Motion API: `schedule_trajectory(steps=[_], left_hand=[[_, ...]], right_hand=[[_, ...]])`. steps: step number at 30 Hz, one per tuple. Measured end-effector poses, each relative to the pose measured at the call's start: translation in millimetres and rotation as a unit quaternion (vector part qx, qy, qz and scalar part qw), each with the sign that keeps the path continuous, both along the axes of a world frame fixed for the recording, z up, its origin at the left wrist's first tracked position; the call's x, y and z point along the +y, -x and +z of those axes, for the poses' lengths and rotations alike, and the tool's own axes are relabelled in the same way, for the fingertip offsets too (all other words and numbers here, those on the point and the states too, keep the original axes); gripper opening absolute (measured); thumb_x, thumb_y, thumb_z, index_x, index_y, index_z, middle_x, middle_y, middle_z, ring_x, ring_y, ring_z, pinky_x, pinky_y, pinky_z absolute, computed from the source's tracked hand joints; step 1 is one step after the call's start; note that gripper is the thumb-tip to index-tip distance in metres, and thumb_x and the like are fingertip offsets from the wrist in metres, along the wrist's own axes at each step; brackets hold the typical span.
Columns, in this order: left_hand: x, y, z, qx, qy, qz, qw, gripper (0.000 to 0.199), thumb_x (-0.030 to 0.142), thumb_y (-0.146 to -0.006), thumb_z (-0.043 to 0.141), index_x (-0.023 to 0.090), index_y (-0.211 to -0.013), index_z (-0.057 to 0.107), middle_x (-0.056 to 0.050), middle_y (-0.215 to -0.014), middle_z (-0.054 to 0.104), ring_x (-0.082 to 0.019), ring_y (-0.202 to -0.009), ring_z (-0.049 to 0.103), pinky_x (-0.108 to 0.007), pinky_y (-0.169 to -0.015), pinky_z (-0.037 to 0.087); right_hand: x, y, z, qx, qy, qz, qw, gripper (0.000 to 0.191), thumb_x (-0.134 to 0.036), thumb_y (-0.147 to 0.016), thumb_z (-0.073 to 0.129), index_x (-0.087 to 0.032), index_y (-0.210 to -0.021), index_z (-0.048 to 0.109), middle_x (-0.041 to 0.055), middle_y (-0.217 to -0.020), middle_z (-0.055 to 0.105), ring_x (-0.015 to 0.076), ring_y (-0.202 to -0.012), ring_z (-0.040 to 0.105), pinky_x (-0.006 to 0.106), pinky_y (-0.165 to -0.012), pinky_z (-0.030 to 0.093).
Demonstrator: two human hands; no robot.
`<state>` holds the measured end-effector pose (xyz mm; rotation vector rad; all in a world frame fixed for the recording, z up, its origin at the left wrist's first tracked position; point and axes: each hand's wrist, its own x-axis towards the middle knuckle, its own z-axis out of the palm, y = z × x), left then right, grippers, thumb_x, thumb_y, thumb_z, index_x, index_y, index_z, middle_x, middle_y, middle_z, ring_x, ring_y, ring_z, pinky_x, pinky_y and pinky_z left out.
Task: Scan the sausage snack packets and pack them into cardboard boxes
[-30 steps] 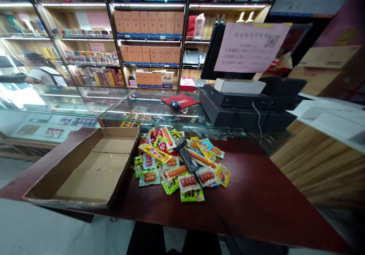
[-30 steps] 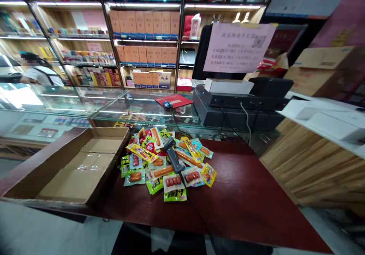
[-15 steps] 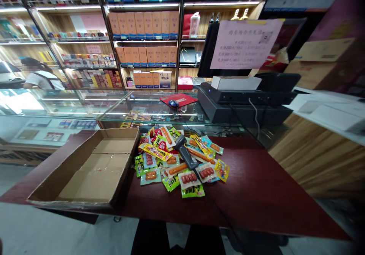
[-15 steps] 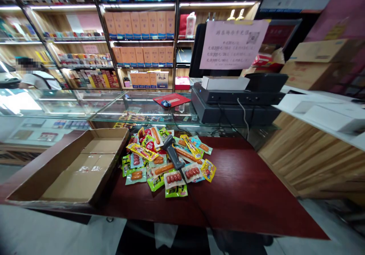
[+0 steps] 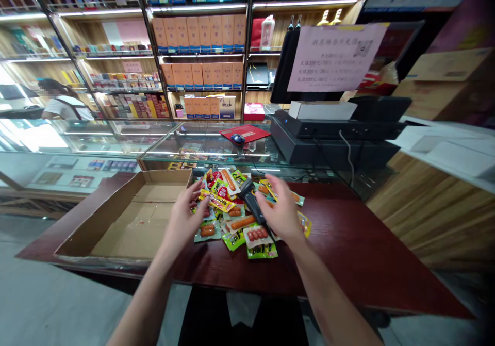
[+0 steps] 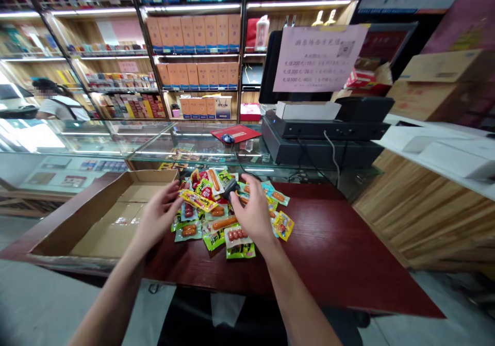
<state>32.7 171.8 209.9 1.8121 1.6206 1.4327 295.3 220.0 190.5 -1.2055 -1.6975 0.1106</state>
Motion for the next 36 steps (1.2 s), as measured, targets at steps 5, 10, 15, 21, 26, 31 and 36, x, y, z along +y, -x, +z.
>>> schedule_trajectory(steps=[5,10,15,21,26,31,36], left_hand=[[51.4,-16.6,-52.7,0.150,0.232,0.114,0.954,0.043,0.044,-0.093,0.055,0.010,-0.119,0.059,-0.021,-0.107,0.070,-0.034,-0.103,0.069,-0.044,-0.090,0.051],[68.7,-14.0,-55.1,0.149,0.310,0.164,0.924,0.067,0.072,-0.087,0.046,0.011,-0.108,0.061,-0.029,-0.111,0.070,-0.041,-0.111,0.067,-0.044,-0.086,0.050],[81.1,-10.8,-55.7,0.106,0.297,0.172,0.933,0.073,0.069,-0.075,0.066,0.010,-0.117,0.058,-0.027,-0.115,0.070,-0.038,-0.108,0.069,-0.039,-0.082,0.052],[83.4,-5.5,-75.6,0.007,0.241,0.122,0.963,0.072,0.046,-0.074,0.077,0.010,-0.133,0.055,-0.011,-0.094,0.077,-0.025,-0.094,0.073,-0.029,-0.077,0.051],[70.2,-7.1,-84.1,-0.029,0.182,0.108,0.977,0.081,0.038,-0.074,0.077,0.009,-0.145,0.048,-0.004,-0.080,0.075,-0.020,-0.079,0.072,-0.025,-0.071,0.049],[53.9,-8.2,-86.3,-0.004,0.121,0.084,0.989,0.061,0.035,-0.078,0.070,0.018,-0.135,0.062,0.002,-0.070,0.069,-0.015,-0.066,0.065,-0.022,-0.062,0.045],[42.1,-14.7,-83.3,0.022,0.052,0.079,0.995,0.049,0.027,-0.076,0.070,0.016,-0.123,0.070,-0.005,-0.090,0.069,-0.018,-0.077,0.068,-0.027,-0.074,0.053]], right_hand=[[26.0,31.0,-43.4,-0.187,0.152,-0.081,0.967,0.065,-0.030,-0.084,0.072,-0.005,-0.139,0.048,0.0290,-0.136,0.053,0.0412,-0.128,0.052,0.051,-0.104,0.045],[38.0,43.7,-53.5,-0.240,0.239,-0.127,0.932,0.064,-0.029,-0.083,0.074,-0.004,-0.136,0.046,0.0274,-0.122,0.059,0.0394,-0.115,0.062,0.044,-0.093,0.050],[40.5,42.5,-49.4,-0.229,0.258,-0.130,0.930,0.042,-0.014,-0.085,0.066,-0.007,-0.124,0.053,0.0247,-0.119,0.060,0.0344,-0.096,0.071,0.038,-0.077,0.053],[26.1,29.4,-15.0,-0.182,0.223,-0.138,0.948,0.040,-0.027,-0.085,0.062,-0.011,-0.121,0.055,0.0217,-0.118,0.061,0.0338,-0.104,0.067,0.040,-0.085,0.052],[-24.3,23.3,11.7,0.105,0.212,0.052,0.970,0.029,-0.038,-0.081,0.068,-0.019,-0.102,0.061,0.0075,-0.094,0.069,0.0250,-0.087,0.067,0.037,-0.080,0.053],[-80.9,28.1,11.6,0.353,0.307,0.239,0.851,0.029,-0.042,-0.082,0.065,-0.019,-0.099,0.059,-0.0034,-0.060,0.060,0.0128,-0.050,0.054,0.025,-0.051,0.045],[-109.0,29.9,7.0,0.373,0.328,0.259,0.828,0.026,-0.034,-0.077,0.062,-0.015,-0.095,0.063,-0.0004,-0.062,0.065,0.0119,-0.048,0.056,0.023,-0.048,0.043]])
